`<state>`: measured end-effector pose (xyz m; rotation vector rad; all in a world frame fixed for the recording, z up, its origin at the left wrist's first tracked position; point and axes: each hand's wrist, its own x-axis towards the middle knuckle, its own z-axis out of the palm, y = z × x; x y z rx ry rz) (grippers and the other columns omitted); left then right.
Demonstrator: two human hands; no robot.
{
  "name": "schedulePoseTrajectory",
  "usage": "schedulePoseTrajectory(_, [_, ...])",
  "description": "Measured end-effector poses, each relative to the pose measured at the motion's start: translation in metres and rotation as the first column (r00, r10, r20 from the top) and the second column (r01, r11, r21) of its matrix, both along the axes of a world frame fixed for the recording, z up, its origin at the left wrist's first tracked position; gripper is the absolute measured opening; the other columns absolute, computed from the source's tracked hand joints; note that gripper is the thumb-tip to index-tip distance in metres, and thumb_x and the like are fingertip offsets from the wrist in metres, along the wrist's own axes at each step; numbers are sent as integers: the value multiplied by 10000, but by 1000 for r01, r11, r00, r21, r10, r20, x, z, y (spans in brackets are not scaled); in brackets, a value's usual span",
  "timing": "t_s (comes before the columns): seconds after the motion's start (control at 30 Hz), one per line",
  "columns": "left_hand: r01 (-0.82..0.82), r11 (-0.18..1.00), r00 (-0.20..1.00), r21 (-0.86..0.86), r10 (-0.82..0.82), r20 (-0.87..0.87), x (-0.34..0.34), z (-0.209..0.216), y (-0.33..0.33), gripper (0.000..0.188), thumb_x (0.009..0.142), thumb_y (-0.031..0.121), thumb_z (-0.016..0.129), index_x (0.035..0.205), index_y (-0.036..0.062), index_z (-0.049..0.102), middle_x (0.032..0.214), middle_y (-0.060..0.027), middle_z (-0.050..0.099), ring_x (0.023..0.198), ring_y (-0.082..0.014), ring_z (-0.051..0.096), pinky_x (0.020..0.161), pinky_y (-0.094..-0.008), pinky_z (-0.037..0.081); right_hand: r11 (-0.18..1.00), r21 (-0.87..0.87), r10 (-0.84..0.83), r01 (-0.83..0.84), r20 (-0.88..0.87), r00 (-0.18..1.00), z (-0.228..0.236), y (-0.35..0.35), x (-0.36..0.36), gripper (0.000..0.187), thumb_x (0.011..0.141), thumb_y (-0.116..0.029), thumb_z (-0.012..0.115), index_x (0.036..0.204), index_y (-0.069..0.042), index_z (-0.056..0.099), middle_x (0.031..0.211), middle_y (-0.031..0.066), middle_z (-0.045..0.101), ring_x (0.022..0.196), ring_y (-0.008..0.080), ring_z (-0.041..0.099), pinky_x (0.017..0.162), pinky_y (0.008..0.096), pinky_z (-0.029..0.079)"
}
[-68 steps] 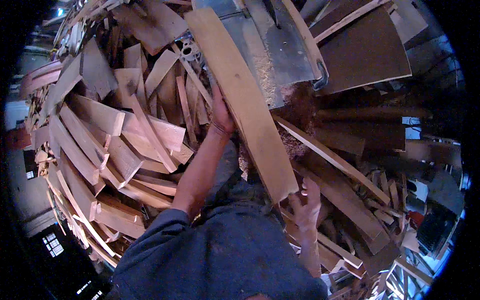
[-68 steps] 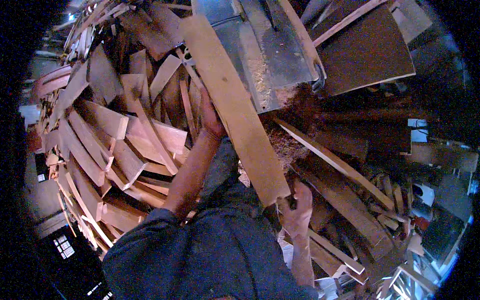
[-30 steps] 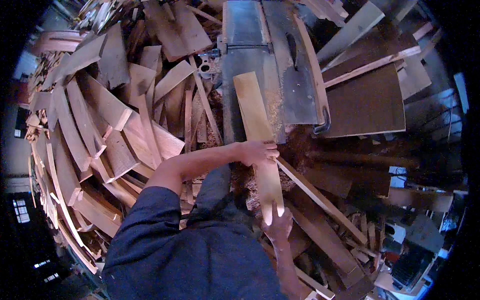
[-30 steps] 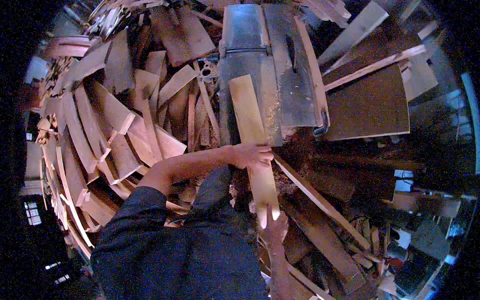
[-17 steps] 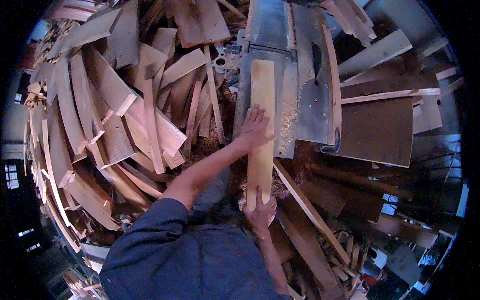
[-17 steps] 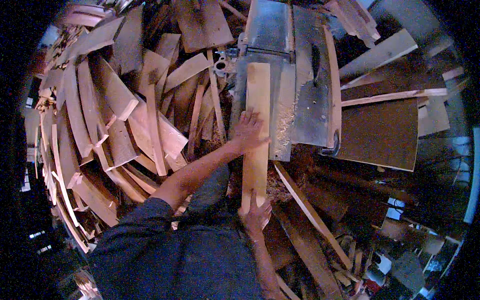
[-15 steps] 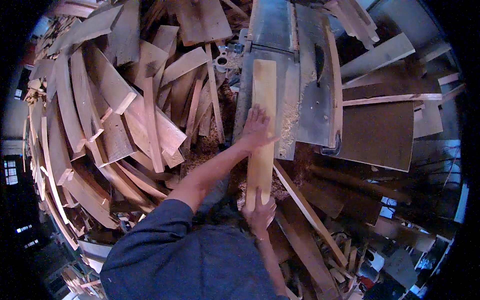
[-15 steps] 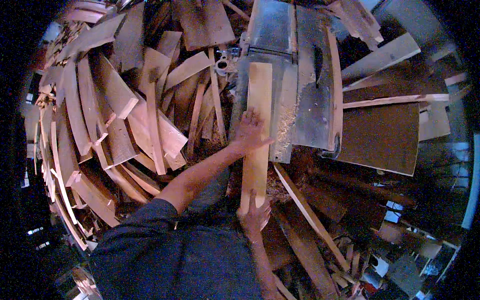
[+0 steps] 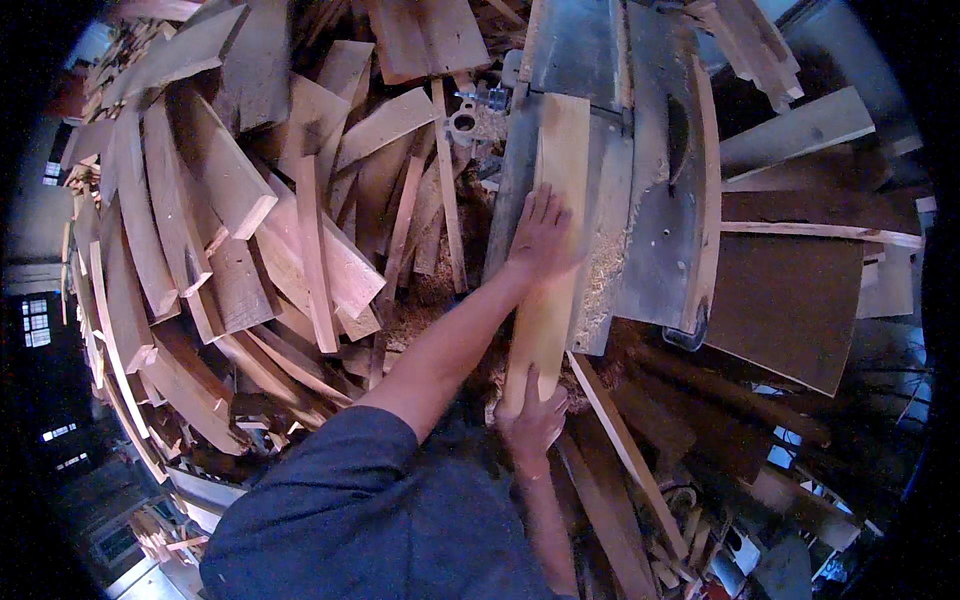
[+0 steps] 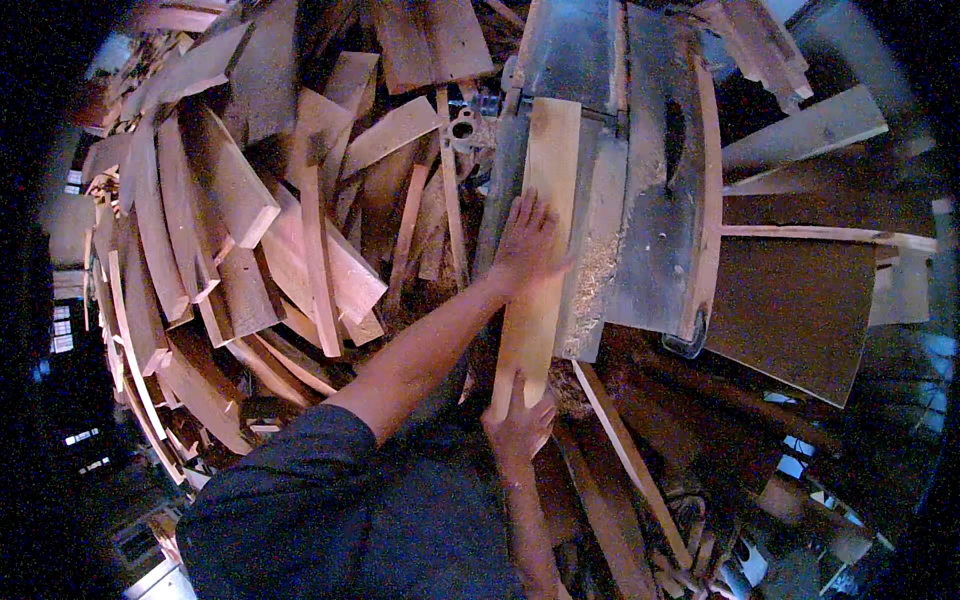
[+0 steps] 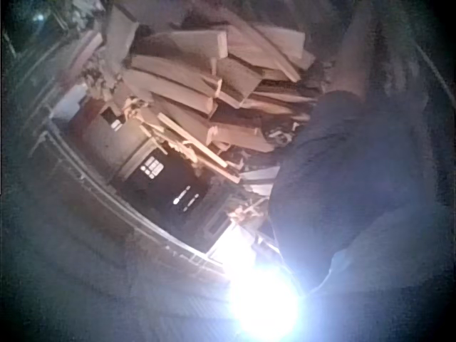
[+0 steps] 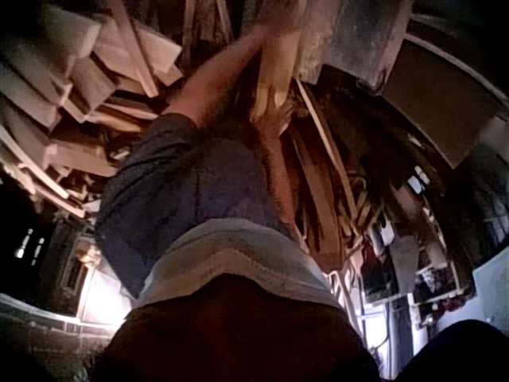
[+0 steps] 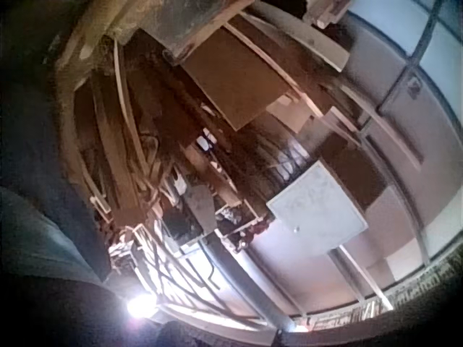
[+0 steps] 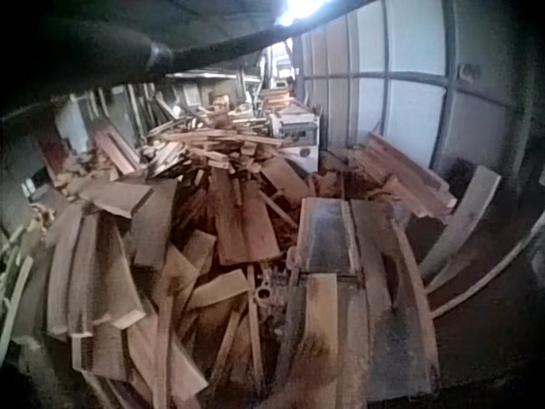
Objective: The person planes several wooden boards using a jointer, flipping them between passes, and then uses a table saw to trim the edges.
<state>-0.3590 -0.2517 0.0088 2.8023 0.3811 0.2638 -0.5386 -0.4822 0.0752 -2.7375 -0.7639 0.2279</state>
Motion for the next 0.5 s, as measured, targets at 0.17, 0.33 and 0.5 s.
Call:
schedulePoseTrajectory(0.17, [-9,1000,998,24,8,63,35,-17,34,877,769,597,672,1341,-50,515,1530,-254,332,1486,-459,120,1221,-559,48,994,-106,-12,4,-75,997,8,34,36,888,680,-376,793,1483,-229,444,1105,287,457,1024,481,485,871,576,455])
schedulePoseTrajectory(0.33, [-5,1000,999,-1,5,37,77,-9,47,898,760,620,665,1333,-55,516,1530,-251,333,1489,-451,123,1223,-551,60,987,-156,-61,45,-100,993,-2,53,65,916,689,-385,787,1510,-256,401,1166,318,460,1139,511,459,913,579,458])
schedulePoseTrajectory(0.5, [-13,1000,988,-10,14,153,96,-3,68,854,751,594,692,1284,-61,561,1463,-266,415,1456,-472,215,1207,-562,134,995,-92,-36,32,-38,999,8,75,89,962,632,-289,817,1503,-241,411,1123,263,452,990,481,514,875,549,460])
